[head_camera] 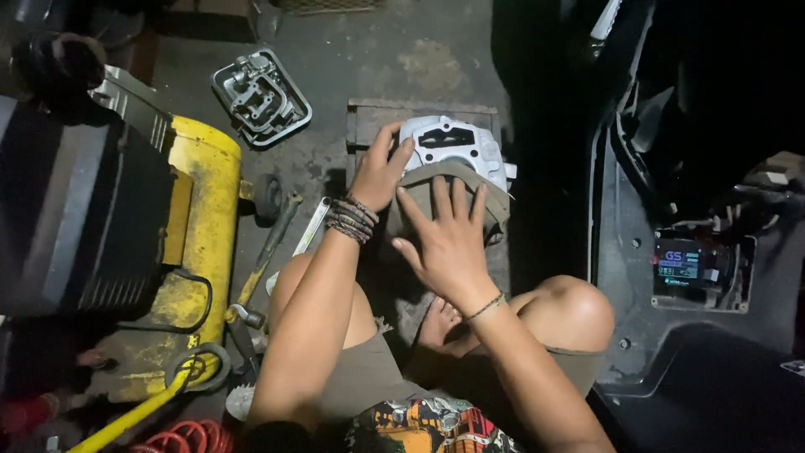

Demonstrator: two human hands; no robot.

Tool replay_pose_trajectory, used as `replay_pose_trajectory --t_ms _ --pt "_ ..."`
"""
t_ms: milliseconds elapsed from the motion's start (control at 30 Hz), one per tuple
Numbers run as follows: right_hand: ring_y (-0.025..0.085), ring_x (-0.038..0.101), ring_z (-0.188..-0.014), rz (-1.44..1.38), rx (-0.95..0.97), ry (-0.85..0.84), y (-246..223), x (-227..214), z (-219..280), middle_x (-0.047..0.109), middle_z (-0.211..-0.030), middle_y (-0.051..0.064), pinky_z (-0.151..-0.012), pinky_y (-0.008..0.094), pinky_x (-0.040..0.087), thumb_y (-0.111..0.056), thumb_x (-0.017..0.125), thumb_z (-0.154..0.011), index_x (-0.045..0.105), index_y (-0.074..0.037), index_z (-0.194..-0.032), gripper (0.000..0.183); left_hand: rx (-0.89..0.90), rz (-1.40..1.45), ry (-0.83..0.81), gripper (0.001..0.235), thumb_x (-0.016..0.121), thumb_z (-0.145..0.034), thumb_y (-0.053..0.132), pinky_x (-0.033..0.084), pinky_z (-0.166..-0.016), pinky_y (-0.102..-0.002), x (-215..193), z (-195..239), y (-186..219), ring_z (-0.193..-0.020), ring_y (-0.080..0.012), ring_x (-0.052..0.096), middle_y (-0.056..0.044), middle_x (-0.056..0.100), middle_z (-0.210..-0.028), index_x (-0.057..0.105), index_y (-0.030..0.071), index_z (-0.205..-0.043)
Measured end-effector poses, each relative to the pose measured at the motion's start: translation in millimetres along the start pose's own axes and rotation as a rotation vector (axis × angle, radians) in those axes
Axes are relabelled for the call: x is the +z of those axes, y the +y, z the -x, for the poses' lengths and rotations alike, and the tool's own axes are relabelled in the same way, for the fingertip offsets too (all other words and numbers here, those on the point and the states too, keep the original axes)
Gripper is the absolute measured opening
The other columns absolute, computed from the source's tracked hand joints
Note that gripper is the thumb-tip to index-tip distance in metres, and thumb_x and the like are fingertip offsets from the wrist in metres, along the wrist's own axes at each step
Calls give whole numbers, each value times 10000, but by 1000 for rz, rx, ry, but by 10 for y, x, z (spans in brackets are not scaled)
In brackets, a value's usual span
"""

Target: Cleaning a motorcycle cylinder head by wiping it thoroughly with a cloth.

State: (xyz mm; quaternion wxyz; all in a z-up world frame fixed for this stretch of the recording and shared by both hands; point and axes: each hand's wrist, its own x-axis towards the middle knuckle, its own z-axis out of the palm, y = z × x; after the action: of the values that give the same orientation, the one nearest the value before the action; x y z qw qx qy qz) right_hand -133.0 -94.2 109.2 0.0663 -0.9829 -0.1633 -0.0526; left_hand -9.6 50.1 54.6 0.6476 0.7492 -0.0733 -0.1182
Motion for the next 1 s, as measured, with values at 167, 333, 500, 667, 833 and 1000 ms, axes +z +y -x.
replay_pose_trajectory --t_ms 167,333,500,667,833,1000 --pt "533 436 -1354 8 17 6 8 -13 95 524 -1417 287 -1134 745 143 -520 639 -909 518 -238 -1531 693 27 39 29 609 614 -1022 479 354 -1186 -558 16 36 26 -1404 -423 462 -252 569 -1437 506 64 -1454" --pt "570 455 -1349 29 77 -25 246 -58 430 529 -1408 338 -1126 767 97 -545 635 -901 489 -242 -1561 741 41 22 59 609 683 -991 484 357 -1181 -557 -5 -34 -108 -1396 -393 482 -205 593 -1429 552 80 -1427" --pt "572 434 -1379 19 161 36 505 -1 604 484 -1478 351 -1155 743 8 -513 659 -914 466 -214 -1586 761 26 43 52 624 677 -995 485 348 -1194 -559 -2 -22 -109 -1411 -401 462 -216 574 -1448 532 74 -1442" --pt "601 370 -1402 -98 204 63 459 -16 557 427 -1509 372 -1141 751 -34 -517 633 -960 438 -182 -1602 750 -13 16 50 670 637 -997 541 335 -1204 -566 3 4 -60 -1426 -420 435 -236 534 -1482 507 83 -1467" --pt "575 459 -1365 0 94 25 141 -77 155 521 -1438 356 -1126 768 78 -612 711 -855 616 -95 -1426 777 -39 -1 19 711 552 -1019 583 300 -1223 -577 -13 46 50 -1452 -446 384 -284 460 -1528 459 75 -1508" --pt "568 405 -1390 -53 43 49 54 -49 -134 477 -1467 344 -1112 792 113 -680 636 -884 615 -73 -1373 780 2 51 -22 696 450 -1057 560 283 -1222 -590 -36 137 198 -1478 -462 327 -298 400 -1564 399 64 -1543"
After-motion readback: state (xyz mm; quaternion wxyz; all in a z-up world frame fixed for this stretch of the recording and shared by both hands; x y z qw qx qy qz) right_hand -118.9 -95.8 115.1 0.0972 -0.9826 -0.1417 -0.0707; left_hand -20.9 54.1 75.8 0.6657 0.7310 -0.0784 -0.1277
